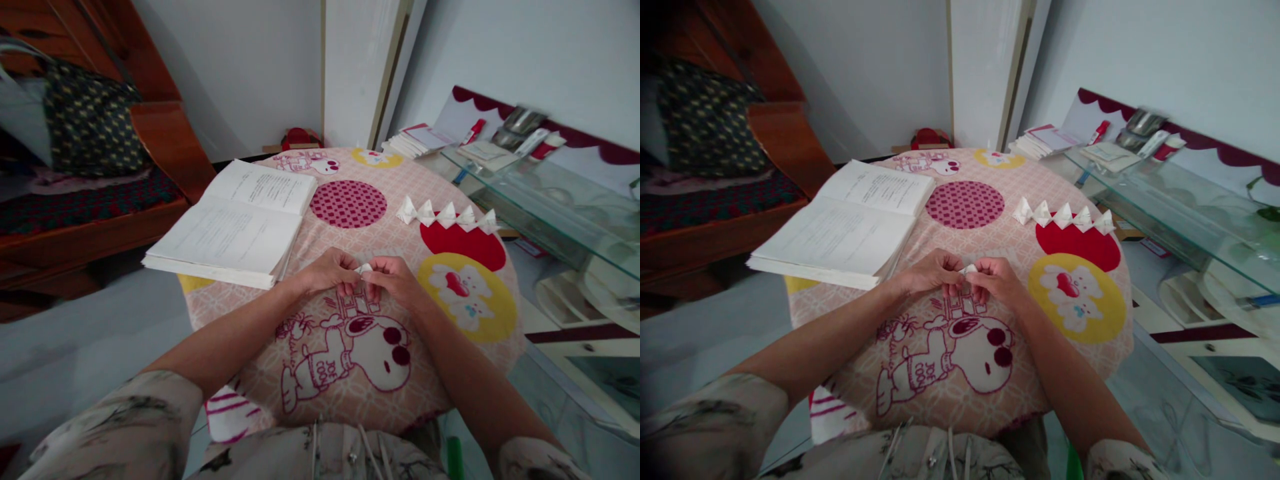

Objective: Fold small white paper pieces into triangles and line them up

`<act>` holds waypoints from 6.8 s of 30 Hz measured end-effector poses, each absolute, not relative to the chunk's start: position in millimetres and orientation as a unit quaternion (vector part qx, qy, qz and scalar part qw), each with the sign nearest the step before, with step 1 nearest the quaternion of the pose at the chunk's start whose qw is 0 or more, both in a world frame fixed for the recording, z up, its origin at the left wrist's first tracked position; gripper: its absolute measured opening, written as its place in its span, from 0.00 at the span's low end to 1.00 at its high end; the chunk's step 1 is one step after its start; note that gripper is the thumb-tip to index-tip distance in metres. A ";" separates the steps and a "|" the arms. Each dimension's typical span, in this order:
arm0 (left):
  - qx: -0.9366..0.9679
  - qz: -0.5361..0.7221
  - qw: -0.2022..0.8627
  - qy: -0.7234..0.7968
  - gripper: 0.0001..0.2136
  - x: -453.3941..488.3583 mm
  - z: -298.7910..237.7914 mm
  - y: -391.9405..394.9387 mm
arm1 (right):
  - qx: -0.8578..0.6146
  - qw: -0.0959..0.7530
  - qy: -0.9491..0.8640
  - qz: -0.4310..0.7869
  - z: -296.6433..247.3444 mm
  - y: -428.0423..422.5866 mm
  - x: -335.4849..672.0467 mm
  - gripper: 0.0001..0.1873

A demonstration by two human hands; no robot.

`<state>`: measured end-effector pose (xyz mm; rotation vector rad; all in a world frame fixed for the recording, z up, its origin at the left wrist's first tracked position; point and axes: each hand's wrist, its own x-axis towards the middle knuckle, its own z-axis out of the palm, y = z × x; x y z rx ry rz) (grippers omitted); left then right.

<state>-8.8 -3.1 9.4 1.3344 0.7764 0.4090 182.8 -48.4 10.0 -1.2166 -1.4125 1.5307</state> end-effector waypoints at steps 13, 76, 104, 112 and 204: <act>0.620 0.183 0.694 0.317 0.09 -11.1 12.4 -6.1 | -0.453 0.354 -0.514 0.636 8.0 -52.2 180.1 0.10; 0.572 0.345 0.690 0.278 0.17 -13.6 1.9 4.5 | -0.458 0.481 -0.457 0.592 6.8 -45.6 187.5 0.16; 0.693 0.367 0.534 0.317 0.07 -13.2 0.4 -2.7 | -0.464 0.489 -0.465 0.573 4.4 -44.9 186.1 0.33; 0.831 0.275 0.298 0.381 0.11 -10.3 -4.0 3.6 | -0.564 0.393 -0.615 0.386 -12.1 -40.4 190.3 0.16; 0.855 0.253 0.346 0.291 0.04 -43.0 4.4 21.2 | -0.484 0.383 -0.770 0.164 -5.8 -41.8 179.2 0.09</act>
